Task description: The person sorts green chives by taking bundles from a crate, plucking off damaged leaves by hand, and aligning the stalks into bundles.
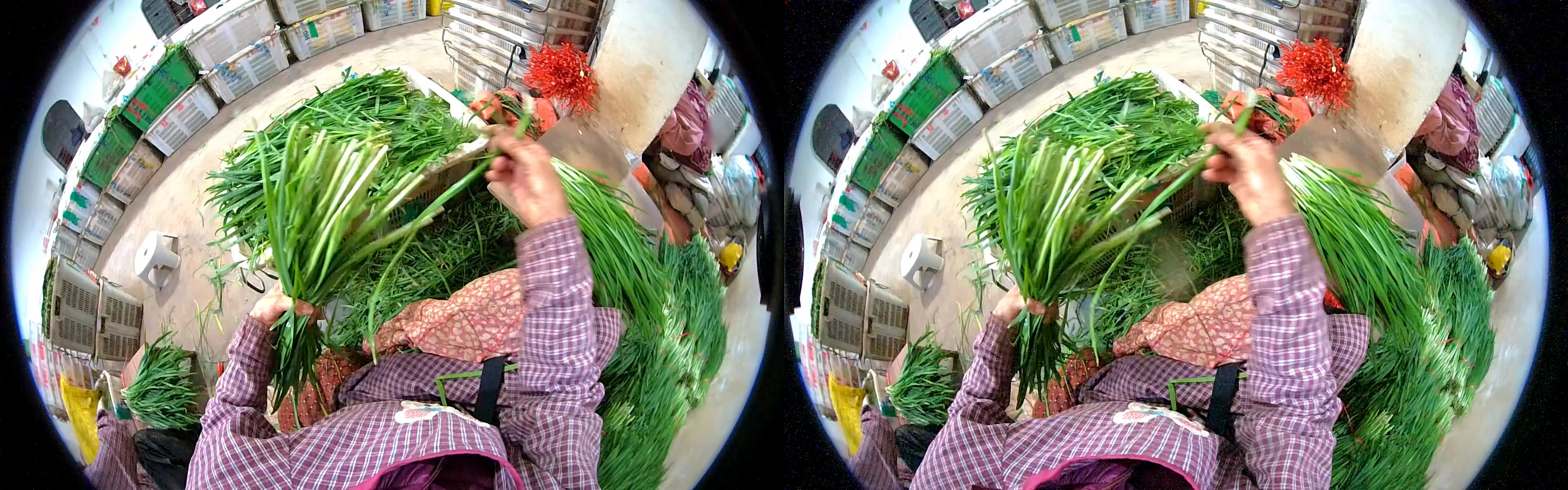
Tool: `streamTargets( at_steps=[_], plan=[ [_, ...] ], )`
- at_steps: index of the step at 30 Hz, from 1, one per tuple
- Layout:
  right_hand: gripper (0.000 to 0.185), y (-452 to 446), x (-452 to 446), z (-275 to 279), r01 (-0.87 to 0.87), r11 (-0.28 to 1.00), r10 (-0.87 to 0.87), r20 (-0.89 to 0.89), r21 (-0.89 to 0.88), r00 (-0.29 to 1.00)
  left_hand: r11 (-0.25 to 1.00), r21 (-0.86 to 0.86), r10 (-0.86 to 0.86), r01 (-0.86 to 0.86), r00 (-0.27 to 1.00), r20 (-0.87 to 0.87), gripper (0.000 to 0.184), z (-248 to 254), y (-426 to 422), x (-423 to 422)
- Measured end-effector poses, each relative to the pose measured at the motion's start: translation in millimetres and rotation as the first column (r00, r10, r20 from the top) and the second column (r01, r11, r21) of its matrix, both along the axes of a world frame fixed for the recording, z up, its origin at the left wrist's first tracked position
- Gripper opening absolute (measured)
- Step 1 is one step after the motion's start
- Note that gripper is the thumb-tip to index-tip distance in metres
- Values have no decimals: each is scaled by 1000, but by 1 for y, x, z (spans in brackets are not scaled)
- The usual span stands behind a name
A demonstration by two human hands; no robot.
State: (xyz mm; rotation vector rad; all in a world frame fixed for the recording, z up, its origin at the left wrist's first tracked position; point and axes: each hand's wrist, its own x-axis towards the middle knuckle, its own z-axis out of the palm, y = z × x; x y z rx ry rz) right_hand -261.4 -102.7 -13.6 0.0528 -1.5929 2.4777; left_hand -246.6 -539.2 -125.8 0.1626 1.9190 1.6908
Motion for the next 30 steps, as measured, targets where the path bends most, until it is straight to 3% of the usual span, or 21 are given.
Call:
streamTargets(
  at_steps=[2, 3, 4, 5, 6, 7, 9, 10, 12, 14, 16, 17, 18, 21, 22, 24, 26, 27, 28, 30],
  plan=[
    [26, 27, 5, 1, 83, 995, -83, -10, 59, 997, 980, 136, -148, 147, 989, 1, 43, -13, -13, -7],
    [29, 30, 12, 4, 71, 986, -70, -10, 151, 997, 988, 7, -151, 154, 976, -159, 45, -11, -12, -10],
    [29, 27, 17, 2, 67, 986, -66, -10, 151, 998, 989, 7, -147, 150, 976, -159, 45, -13, -13, -11],
    [33, 21, 24, -1, -23, 883, -57, 157, 468, 986, 991, 41, -123, 130, 982, -147, 46, -16, -14, -13],
    [37, 13, 29, -3, -160, 683, -104, 312, 713, 944, 991, 74, -101, 112, 986, -133, 46, -18, -14, -14],
    [48, 5, 28, -12, -205, 375, -168, 284, 904, 944, 986, 112, -110, 125, 985, -130, 45, -10, -8, -14],
    [58, -25, 32, -33, 158, 319, -188, -101, 935, 977, 981, 144, -112, 127, 988, -109, 42, -2, -1, -11],
    [62, -42, 37, -17, -80, 600, -100, 174, 796, 980, 976, 176, -113, 127, 990, -87, 38, 1, 1, -9],
    [61, -68, 33, -16, -63, 573, -20, 90, 817, 996, 973, 193, -113, 127, 990, -83, 39, 4, 6, -6],
    [54, -92, 26, -14, -144, 580, 22, 161, 802, 987, 968, 215, -117, 133, 990, -82, 40, 1, 5, -8],
    [44, -105, 20, -15, -172, 642, 43, 189, 747, 981, 976, 105, -173, 190, 973, -150, 43, -6, 1, -13],
    [26, -108, 19, -22, -88, 748, -4, 137, 657, 991, 971, 162, -153, 176, 978, -143, 42, -10, -1, -12],
    [26, -107, 14, -30, -89, 748, -2, 136, 657, 991, 971, 162, -151, 174, 978, -143, 42, -7, 1, -11],
    [14, -88, 1, -46, 305, 530, -152, -265, 792, 952, 917, 330, -207, 225, 974, -91, 42, -16, -3, -13],
    [12, -78, 0, -43, 439, 393, -193, -394, 808, 898, 917, 330, -207, 225, 974, -91, 42, -16, -3, -11],
    [9, -56, 3, -33, 411, 392, -324, -295, 823, 899, 901, 404, -156, 160, 987, -42, 39, -14, -6, -7],
    [11, -35, 2, -39, 382, 470, -396, -197, 795, 897, 863, 478, -170, 166, 985, -34, 38, -17, -6, -7],
    [17, -27, 4, -44, 382, 375, -332, -262, 845, 906, 818, 547, -192, 176, 981, -29, 37, -20, -5, -8],
    [29, -20, 3, -55, 245, 317, -224, -179, 916, 958, 768, 613, -215, 184, 976, -24, 35, -24, -5, -9],
    [42, -29, 2, -82, 268, 139, -149, -247, 953, 957, 765, 623, -245, 163, 968, 47, 42, -21, 0, -7]
  ],
)
